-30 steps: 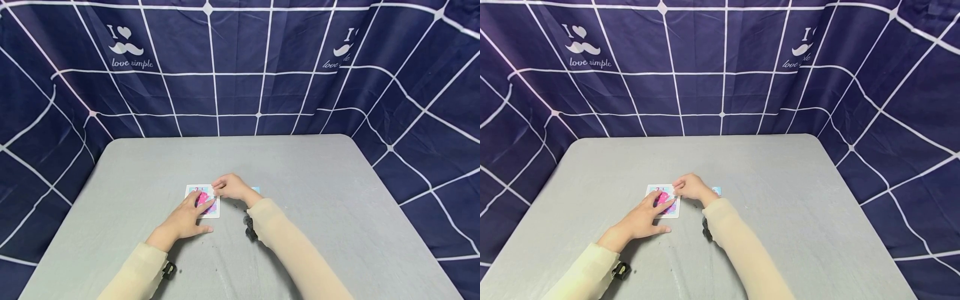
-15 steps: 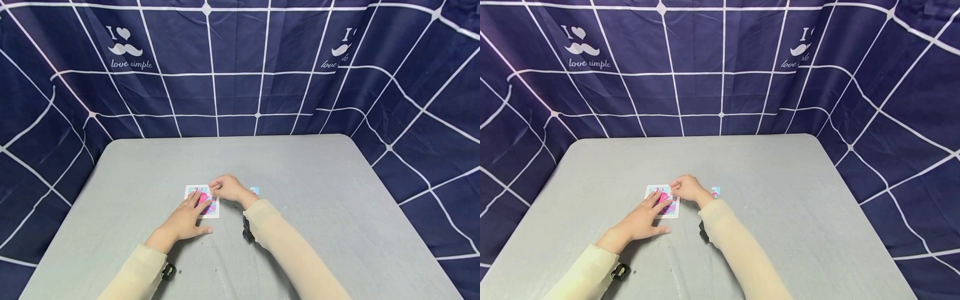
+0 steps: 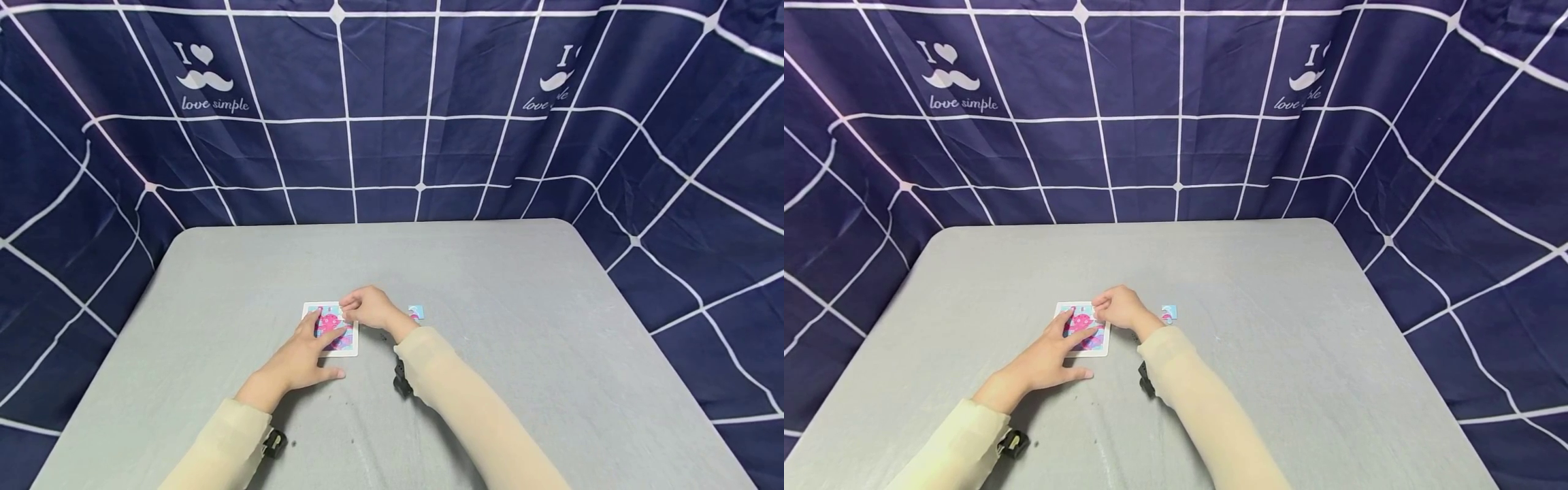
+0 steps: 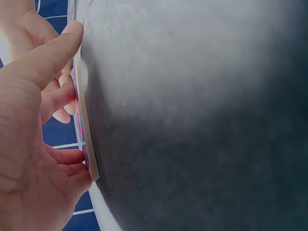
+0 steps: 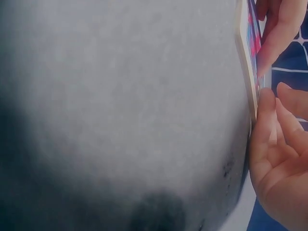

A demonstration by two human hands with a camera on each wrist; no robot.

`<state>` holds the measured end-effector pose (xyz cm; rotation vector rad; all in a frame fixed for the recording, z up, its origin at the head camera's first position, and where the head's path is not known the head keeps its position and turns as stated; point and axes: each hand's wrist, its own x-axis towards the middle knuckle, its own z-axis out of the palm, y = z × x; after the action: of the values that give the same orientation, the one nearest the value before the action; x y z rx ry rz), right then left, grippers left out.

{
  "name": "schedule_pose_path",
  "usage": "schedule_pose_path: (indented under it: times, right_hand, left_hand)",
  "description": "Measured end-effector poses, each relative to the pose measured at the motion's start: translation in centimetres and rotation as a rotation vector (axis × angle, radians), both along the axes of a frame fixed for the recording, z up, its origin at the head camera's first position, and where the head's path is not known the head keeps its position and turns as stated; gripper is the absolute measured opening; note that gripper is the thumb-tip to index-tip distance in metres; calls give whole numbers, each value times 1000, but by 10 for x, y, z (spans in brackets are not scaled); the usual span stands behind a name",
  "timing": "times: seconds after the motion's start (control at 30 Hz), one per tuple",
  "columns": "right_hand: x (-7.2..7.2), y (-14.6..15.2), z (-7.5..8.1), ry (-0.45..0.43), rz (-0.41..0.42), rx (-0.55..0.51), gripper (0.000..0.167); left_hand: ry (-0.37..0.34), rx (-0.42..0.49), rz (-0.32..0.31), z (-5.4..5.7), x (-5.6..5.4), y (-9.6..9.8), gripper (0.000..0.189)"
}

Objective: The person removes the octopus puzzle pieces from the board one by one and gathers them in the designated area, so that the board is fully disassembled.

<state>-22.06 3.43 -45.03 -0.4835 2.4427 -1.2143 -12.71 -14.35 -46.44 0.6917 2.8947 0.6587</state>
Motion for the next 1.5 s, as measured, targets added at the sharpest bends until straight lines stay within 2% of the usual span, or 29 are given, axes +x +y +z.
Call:
schedule_pose_path:
  times: [0.23,0.8,1.23,1.5]
  right_hand:
    - [0,-3,-3,-34,-58,-32,22]
    - [4,-14,2,-1,-151,43,21]
    - [10,-23,-1,92,-200,126,19]
    - [11,-24,-3,106,-226,112,17]
  left_hand:
    - [4,-8,0,-1,-1,0,75]
    - [14,-30,-7,3,-2,0,72]
    - [18,-42,-15,2,-4,0,72]
    - [15,-52,-17,2,-4,-1,71]
